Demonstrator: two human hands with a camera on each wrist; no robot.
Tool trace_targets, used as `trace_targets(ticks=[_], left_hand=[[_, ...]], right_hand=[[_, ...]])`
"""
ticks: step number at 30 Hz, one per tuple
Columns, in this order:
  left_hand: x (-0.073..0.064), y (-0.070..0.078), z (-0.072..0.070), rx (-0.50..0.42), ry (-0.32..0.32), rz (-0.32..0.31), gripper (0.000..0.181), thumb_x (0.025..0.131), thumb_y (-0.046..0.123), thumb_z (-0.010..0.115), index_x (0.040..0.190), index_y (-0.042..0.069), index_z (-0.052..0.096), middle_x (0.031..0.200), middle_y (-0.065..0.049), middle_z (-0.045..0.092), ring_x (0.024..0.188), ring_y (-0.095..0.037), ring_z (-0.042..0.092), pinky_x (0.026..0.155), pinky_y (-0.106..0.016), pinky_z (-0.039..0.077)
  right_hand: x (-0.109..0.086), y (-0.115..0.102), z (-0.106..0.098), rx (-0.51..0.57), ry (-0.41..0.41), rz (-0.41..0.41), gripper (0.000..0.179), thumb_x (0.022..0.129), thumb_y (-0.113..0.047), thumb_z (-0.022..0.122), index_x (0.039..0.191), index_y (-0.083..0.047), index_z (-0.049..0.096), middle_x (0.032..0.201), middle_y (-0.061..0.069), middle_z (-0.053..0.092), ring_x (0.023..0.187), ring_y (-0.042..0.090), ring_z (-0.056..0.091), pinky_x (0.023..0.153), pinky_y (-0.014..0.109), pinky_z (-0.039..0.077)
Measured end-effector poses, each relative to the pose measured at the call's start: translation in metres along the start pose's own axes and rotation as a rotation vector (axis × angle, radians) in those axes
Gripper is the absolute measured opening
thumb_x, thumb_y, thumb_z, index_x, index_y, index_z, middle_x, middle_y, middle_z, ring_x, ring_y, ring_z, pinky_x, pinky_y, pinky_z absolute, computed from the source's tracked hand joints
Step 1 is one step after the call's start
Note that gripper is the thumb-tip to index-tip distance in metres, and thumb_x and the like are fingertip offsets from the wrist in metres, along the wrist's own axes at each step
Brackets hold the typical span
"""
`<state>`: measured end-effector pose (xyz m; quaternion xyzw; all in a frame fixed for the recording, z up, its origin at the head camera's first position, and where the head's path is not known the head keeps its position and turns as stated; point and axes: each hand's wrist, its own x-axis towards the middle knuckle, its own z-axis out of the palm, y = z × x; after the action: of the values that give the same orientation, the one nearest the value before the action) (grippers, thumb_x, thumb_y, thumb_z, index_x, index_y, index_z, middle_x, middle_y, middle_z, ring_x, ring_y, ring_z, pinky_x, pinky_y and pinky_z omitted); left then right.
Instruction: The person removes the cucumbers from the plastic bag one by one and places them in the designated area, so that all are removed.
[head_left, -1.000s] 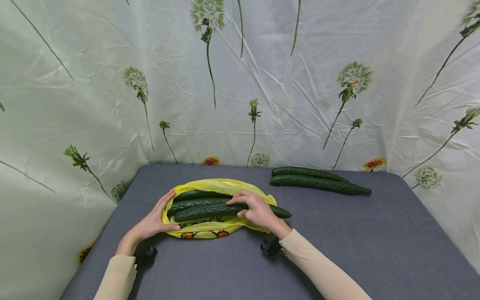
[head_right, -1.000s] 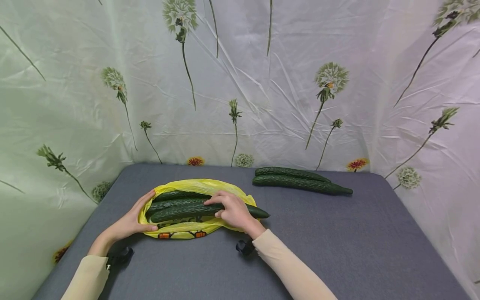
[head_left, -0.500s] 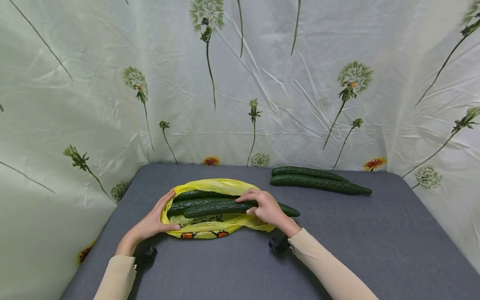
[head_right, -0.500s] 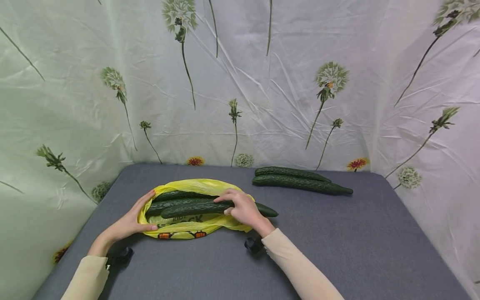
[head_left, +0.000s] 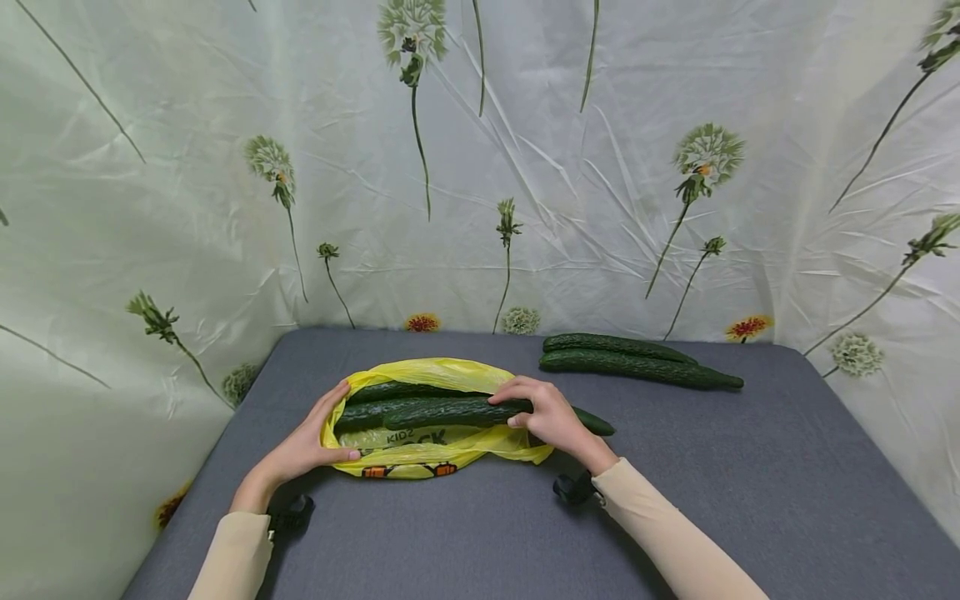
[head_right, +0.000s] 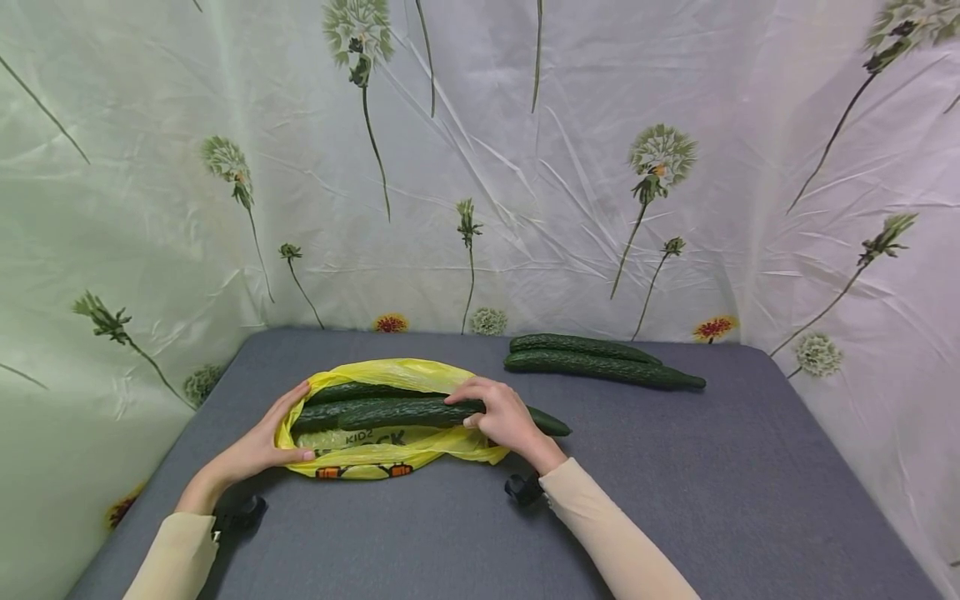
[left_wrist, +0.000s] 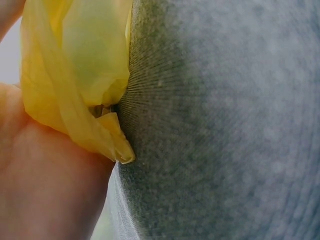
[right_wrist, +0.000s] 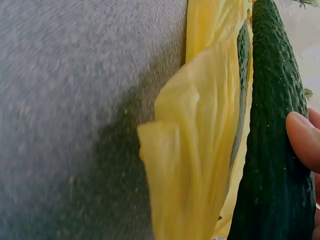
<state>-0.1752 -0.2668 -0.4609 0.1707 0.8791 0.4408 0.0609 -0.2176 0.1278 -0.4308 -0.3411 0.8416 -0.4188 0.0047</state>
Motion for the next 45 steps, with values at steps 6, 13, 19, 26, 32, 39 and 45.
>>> trace_targets(ticks=[6, 13, 19, 26, 32, 39, 45], left_hand=[[0.0, 0.0, 0.0, -0.011, 0.0, 0.005, 0.102, 0.078, 0.019, 0.079, 0.154, 0.007, 0.012, 0.157, -0.02, 0.004, 0.139, -0.048, 0.004, 0.098, -0.072, 0.015], [0.001, -0.004, 0.001, 0.004, 0.0, 0.002, 0.101, 0.08, 0.022, 0.078, 0.154, 0.008, 0.011, 0.157, -0.02, 0.003, 0.139, -0.048, 0.004, 0.098, -0.072, 0.016], [0.002, -0.008, 0.002, 0.003, 0.0, -0.005, 0.101, 0.081, 0.023, 0.077, 0.154, 0.008, 0.01, 0.157, -0.018, 0.002, 0.14, -0.047, 0.003, 0.098, -0.072, 0.015], [0.001, -0.006, 0.001, 0.004, 0.0, 0.002, 0.099, 0.082, 0.022, 0.076, 0.154, 0.007, 0.01, 0.157, -0.019, 0.002, 0.139, -0.047, 0.003, 0.098, -0.072, 0.015], [0.001, -0.006, 0.001, 0.011, -0.004, 0.002, 0.099, 0.082, 0.025, 0.076, 0.154, 0.007, 0.01, 0.157, -0.019, 0.003, 0.139, -0.047, 0.003, 0.098, -0.072, 0.015], [0.001, -0.009, 0.0, 0.011, -0.003, 0.006, 0.099, 0.083, 0.025, 0.076, 0.154, 0.008, 0.01, 0.157, -0.018, 0.002, 0.139, -0.047, 0.003, 0.099, -0.071, 0.015], [0.002, -0.011, 0.001, -0.004, -0.004, 0.01, 0.099, 0.083, 0.024, 0.076, 0.155, 0.008, 0.01, 0.158, -0.017, 0.002, 0.14, -0.046, 0.003, 0.099, -0.071, 0.015]], right_hand=[[-0.005, 0.005, -0.007, 0.0, 0.019, -0.009, 0.035, 0.08, 0.007, 0.07, 0.111, -0.011, 0.072, 0.114, 0.004, 0.064, 0.109, 0.026, 0.058, 0.083, 0.041, 0.05], [-0.012, 0.008, -0.015, 0.008, 0.034, 0.002, 0.036, 0.08, 0.007, 0.07, 0.111, -0.011, 0.072, 0.113, 0.003, 0.063, 0.107, 0.024, 0.059, 0.08, 0.038, 0.051], [-0.017, 0.013, -0.021, 0.013, 0.063, 0.012, 0.035, 0.08, 0.008, 0.07, 0.11, -0.011, 0.072, 0.112, 0.003, 0.063, 0.104, 0.024, 0.06, 0.078, 0.039, 0.05], [-0.022, 0.021, -0.026, -0.012, 0.102, 0.0, 0.037, 0.077, 0.01, 0.071, 0.108, -0.011, 0.073, 0.11, 0.002, 0.064, 0.104, 0.024, 0.059, 0.079, 0.041, 0.05], [-0.027, 0.026, -0.032, -0.004, 0.113, 0.012, 0.035, 0.079, 0.008, 0.071, 0.108, -0.011, 0.072, 0.111, 0.003, 0.063, 0.106, 0.026, 0.058, 0.079, 0.043, 0.05], [-0.032, 0.027, -0.037, 0.003, 0.116, 0.048, 0.033, 0.079, 0.01, 0.07, 0.108, -0.004, 0.071, 0.111, 0.01, 0.063, 0.108, 0.031, 0.057, 0.083, 0.048, 0.048], [-0.036, 0.018, -0.044, -0.009, 0.125, 0.061, 0.03, 0.078, 0.012, 0.069, 0.107, 0.003, 0.07, 0.109, 0.018, 0.063, 0.109, 0.037, 0.055, 0.085, 0.054, 0.046]])
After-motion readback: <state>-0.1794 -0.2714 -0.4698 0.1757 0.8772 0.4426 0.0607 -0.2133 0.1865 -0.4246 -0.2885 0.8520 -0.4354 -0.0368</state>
